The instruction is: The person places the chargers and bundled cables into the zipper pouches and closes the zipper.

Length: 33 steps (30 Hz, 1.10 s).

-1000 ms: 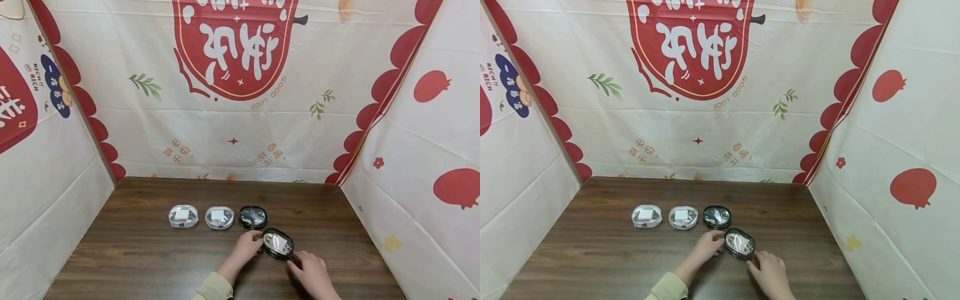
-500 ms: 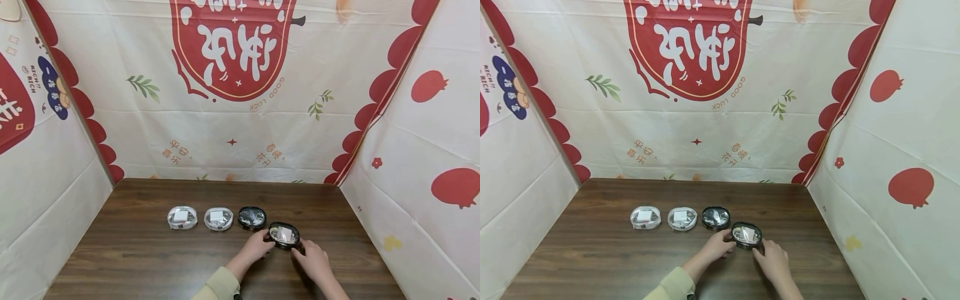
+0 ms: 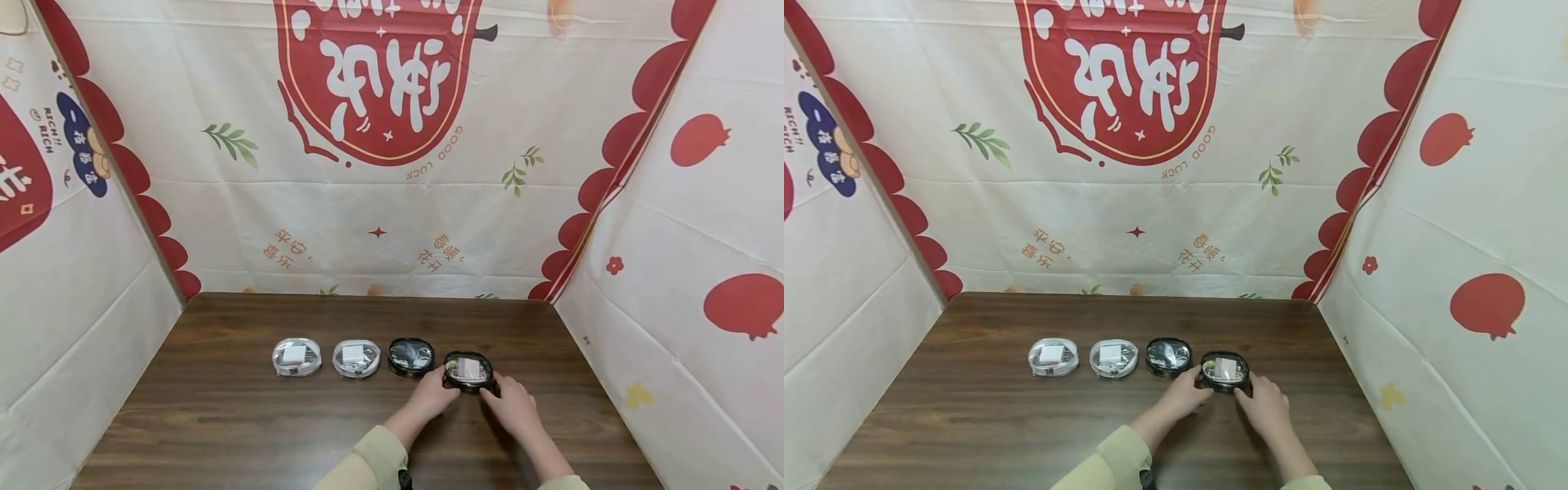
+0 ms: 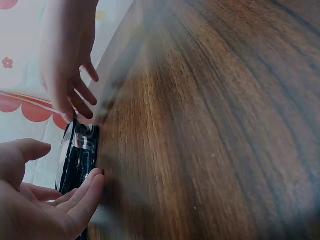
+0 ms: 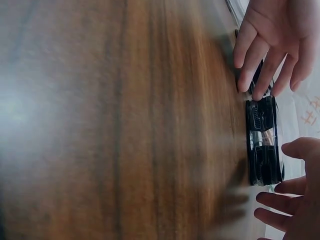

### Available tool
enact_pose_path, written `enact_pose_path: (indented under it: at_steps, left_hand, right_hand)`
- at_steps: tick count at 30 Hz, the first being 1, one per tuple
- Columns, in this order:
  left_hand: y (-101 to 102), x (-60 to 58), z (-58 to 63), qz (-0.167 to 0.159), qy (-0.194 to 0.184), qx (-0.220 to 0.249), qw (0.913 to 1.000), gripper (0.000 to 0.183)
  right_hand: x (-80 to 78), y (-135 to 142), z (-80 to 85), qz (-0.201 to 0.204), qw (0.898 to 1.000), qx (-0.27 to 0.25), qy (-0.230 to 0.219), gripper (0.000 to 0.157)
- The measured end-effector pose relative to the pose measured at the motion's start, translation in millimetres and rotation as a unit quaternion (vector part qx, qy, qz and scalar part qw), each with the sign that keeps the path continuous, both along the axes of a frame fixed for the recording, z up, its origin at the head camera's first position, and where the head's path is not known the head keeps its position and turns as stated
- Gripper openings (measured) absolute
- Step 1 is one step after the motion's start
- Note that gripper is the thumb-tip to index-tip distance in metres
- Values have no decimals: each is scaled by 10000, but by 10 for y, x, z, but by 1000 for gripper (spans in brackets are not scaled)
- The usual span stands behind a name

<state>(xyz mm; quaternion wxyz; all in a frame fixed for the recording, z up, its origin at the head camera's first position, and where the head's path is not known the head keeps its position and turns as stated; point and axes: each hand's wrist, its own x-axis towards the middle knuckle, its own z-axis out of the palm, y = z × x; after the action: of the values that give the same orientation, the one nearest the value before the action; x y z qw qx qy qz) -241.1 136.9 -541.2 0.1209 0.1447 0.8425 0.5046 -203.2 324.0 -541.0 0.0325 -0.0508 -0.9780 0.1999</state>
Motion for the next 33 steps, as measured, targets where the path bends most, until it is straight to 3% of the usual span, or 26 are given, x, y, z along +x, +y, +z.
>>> enact_pose_path:
  at_steps: [14,22,33]
  left_hand:
    - [78,-125,20,265,-33,-190,9995,62]
    - [151,-154,50,352,248,-428,9982,56]
    - [131,-160,76,369,46,-387,9986,60]
  right_hand:
    - [-206,40,-17,32,9999,-72,-74,57]
    - [-255,55,16,13,9999,-17,-148,58]
    - [-321,129,7,43,9997,-77,-212,59]
